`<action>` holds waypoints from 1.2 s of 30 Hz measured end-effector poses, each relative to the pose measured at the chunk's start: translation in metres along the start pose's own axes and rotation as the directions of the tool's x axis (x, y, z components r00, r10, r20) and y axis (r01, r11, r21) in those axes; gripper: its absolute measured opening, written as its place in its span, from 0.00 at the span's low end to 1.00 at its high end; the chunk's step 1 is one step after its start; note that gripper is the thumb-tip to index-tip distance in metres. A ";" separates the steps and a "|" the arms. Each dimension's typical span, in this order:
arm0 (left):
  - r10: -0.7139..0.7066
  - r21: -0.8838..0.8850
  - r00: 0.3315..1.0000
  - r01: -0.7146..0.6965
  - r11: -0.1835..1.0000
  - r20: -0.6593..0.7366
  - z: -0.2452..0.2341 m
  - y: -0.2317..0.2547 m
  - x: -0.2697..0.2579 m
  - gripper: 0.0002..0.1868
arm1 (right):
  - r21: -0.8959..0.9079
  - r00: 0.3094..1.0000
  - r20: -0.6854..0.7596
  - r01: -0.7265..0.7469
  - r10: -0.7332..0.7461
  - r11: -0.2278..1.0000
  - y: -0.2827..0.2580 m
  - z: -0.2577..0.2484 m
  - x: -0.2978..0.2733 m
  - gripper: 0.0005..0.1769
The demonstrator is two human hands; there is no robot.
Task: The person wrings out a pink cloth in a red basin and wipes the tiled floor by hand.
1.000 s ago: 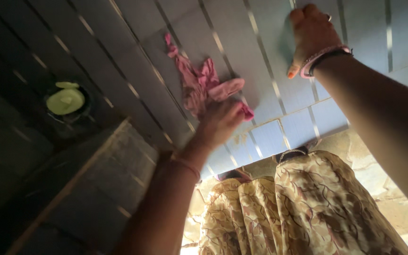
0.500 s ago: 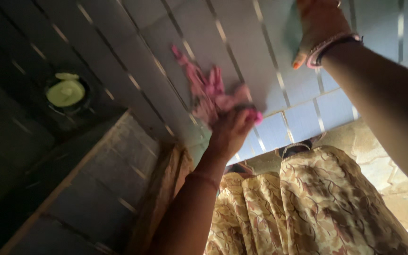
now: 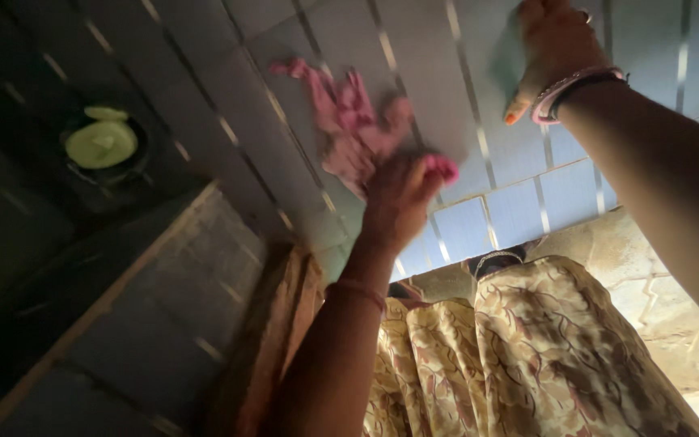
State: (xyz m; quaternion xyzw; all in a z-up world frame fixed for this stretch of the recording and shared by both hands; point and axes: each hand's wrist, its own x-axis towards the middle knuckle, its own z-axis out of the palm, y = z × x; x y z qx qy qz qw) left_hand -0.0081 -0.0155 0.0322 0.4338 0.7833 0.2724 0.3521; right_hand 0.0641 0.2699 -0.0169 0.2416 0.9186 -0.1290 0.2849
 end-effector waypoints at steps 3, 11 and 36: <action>-0.003 0.181 0.996 0.019 0.983 -0.088 0.012 0.017 -0.023 0.11 | 0.011 0.991 0.133 -0.026 0.024 1.000 0.011 0.015 0.006 0.61; -0.257 0.157 0.761 0.424 0.892 -0.596 0.031 -0.001 -0.025 0.28 | 0.001 0.996 0.087 0.032 -0.032 0.999 0.013 0.017 0.007 0.64; -0.011 0.478 0.914 0.222 0.850 -0.406 0.049 -0.029 0.022 0.37 | -0.056 0.946 0.311 -0.072 0.086 0.996 0.018 0.030 0.013 0.60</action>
